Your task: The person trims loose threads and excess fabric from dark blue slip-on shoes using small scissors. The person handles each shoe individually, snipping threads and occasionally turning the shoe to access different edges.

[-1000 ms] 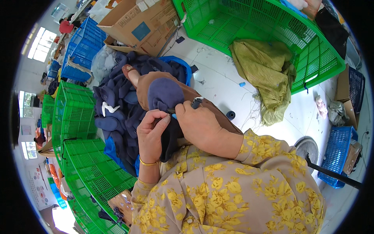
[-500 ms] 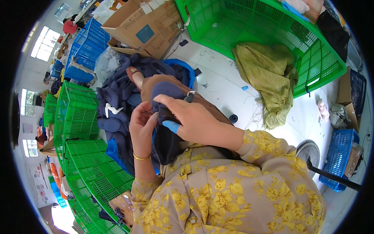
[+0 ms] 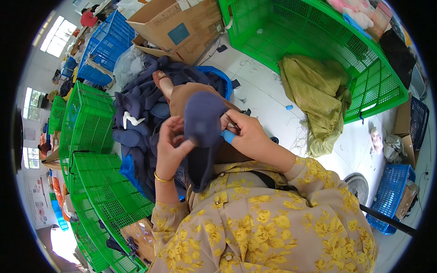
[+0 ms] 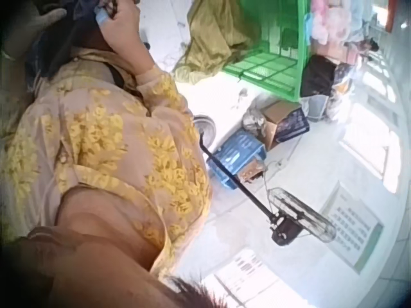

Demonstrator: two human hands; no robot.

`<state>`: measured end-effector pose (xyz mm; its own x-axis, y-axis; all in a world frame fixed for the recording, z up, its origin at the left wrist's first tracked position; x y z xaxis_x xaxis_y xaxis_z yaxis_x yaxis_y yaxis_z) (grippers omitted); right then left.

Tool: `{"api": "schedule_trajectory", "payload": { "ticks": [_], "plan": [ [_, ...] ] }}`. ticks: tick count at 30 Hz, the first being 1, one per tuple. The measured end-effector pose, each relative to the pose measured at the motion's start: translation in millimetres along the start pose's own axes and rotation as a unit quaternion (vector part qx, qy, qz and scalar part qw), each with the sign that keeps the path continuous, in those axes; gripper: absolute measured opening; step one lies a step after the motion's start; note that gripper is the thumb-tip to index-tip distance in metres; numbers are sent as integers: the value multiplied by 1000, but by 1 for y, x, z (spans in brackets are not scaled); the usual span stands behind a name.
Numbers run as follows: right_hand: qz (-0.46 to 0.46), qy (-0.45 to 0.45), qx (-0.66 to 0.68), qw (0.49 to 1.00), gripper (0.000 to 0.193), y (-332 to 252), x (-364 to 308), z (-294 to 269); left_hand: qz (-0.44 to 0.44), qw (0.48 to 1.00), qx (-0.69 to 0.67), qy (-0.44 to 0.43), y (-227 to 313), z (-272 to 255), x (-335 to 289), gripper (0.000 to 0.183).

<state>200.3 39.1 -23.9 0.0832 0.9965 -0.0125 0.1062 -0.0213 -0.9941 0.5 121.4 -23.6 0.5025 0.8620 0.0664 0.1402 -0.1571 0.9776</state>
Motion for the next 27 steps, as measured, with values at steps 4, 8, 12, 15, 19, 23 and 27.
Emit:
{"api": "schedule_trajectory", "payload": {
  "ticks": [4, 8, 12, 15, 19, 23, 27],
  "plan": [
    [-17, 2, 49, 999, 15, -6, 7, 14, -77, 988, -128, 48, -19, 3, -25, 49],
    [-75, -27, 83, 993, 27, -20, 30, 52, -57, 960, -136, 237, -13, -18, -41, 38],
    [-63, -55, 13, 996, 43, -32, 42, 92, -74, 929, -90, 352, -5, -38, -62, 36],
    [-51, -48, -29, 997, 40, -19, 52, 114, -91, 930, -82, 346, -10, -46, -77, 37],
    [19, -106, -21, 994, 32, -5, 57, 126, -140, 917, -106, 358, -15, -57, -98, 41],
    [20, -120, -49, 991, 34, 32, 59, 141, 12, 899, 277, 338, 3, -51, -115, 38],
    [12, -123, -109, 986, 37, 44, 64, 143, 49, 966, 235, 92, -2, -21, -130, 34]
  ]
}}
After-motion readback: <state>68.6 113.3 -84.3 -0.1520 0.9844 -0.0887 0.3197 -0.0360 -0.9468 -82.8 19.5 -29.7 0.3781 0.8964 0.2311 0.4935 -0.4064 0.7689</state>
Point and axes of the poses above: each hand's wrist, its own x-axis towards the middle knuckle, its own z-axis out of the palm, y = z × x, the point moved 5 cm from there along x, towards the middle knuckle, and after that the axes turned 2 degrees about -y, right-handed, at the moved point
